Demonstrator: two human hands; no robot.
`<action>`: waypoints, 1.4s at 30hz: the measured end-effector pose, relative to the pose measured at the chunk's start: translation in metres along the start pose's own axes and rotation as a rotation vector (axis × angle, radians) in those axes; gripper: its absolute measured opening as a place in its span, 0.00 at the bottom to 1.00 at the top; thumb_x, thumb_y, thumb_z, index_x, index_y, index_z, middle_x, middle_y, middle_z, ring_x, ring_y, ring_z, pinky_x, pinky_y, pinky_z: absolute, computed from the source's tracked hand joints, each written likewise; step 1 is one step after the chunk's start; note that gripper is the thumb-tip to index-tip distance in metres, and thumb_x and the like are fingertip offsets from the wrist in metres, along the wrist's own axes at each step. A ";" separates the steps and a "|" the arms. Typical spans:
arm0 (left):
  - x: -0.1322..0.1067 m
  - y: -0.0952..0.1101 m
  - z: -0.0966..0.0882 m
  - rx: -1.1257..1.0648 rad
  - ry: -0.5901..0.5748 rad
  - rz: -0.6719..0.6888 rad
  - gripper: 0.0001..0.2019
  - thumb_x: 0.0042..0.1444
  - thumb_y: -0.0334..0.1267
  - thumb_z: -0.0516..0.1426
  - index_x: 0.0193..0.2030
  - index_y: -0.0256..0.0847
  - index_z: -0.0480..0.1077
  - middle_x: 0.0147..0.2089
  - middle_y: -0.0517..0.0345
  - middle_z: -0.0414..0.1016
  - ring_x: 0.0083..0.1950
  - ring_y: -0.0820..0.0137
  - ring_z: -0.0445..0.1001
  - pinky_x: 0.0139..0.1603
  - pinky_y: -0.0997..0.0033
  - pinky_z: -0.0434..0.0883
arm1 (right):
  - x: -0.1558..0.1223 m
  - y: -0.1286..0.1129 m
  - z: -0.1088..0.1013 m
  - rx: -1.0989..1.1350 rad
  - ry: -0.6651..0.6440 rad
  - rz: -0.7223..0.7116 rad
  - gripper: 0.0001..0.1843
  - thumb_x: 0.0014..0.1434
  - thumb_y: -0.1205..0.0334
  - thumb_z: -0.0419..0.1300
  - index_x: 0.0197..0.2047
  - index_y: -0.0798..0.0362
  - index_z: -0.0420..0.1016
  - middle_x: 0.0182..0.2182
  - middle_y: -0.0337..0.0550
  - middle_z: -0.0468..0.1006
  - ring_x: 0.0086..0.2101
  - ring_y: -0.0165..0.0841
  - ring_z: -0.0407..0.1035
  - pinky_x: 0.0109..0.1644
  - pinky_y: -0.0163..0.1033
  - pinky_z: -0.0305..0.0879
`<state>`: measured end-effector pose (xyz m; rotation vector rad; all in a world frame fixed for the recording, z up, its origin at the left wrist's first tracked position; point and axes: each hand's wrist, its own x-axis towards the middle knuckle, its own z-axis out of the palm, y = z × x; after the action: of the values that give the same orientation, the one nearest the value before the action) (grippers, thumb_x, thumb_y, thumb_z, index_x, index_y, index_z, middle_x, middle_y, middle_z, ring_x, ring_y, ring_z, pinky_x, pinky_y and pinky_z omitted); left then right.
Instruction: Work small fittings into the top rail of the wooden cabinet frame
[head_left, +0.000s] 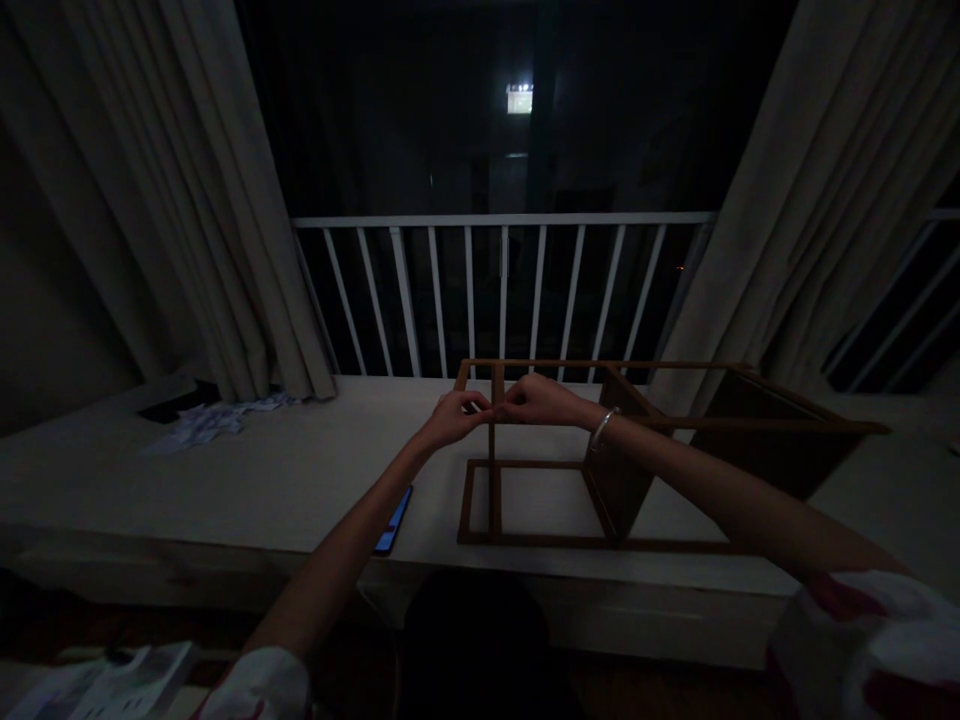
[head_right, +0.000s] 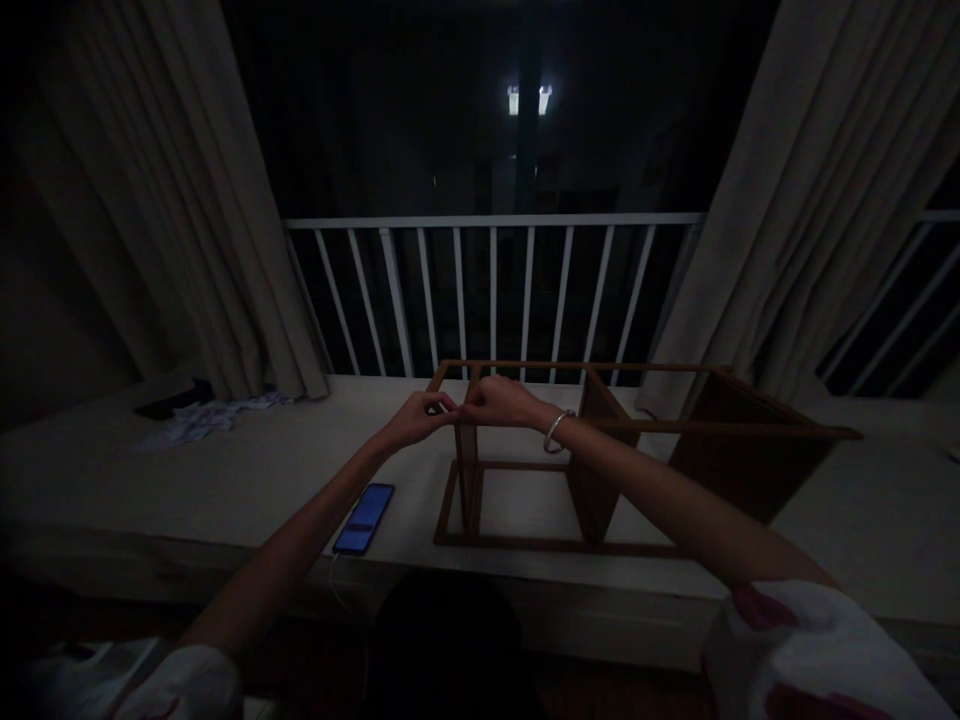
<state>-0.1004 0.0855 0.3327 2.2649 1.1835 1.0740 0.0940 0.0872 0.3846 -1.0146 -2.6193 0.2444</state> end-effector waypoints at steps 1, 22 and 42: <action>0.000 0.000 0.000 0.004 -0.005 0.003 0.15 0.47 0.46 0.54 0.32 0.36 0.71 0.30 0.58 0.73 0.29 0.75 0.69 0.32 0.76 0.64 | 0.002 -0.004 0.000 -0.019 -0.006 -0.007 0.24 0.52 0.48 0.49 0.23 0.61 0.72 0.16 0.37 0.62 0.19 0.20 0.51 0.23 0.31 0.41; 0.001 -0.002 0.000 -0.032 -0.013 -0.003 0.13 0.46 0.44 0.55 0.31 0.36 0.72 0.28 0.58 0.73 0.30 0.74 0.68 0.31 0.76 0.64 | 0.009 0.015 -0.017 0.157 -0.125 -0.299 0.18 0.47 0.54 0.59 0.41 0.51 0.72 0.32 0.39 0.74 0.31 0.27 0.65 0.32 0.30 0.55; 0.001 0.000 -0.002 -0.102 -0.016 -0.006 0.14 0.46 0.46 0.56 0.29 0.35 0.72 0.26 0.59 0.72 0.28 0.76 0.66 0.30 0.77 0.63 | 0.028 0.033 0.009 0.430 -0.069 -0.424 0.17 0.47 0.54 0.59 0.38 0.56 0.75 0.34 0.45 0.74 0.36 0.29 0.67 0.42 0.35 0.61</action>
<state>-0.1012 0.0863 0.3342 2.1871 1.1023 1.0872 0.0923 0.1299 0.3734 -0.3069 -2.5965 0.7057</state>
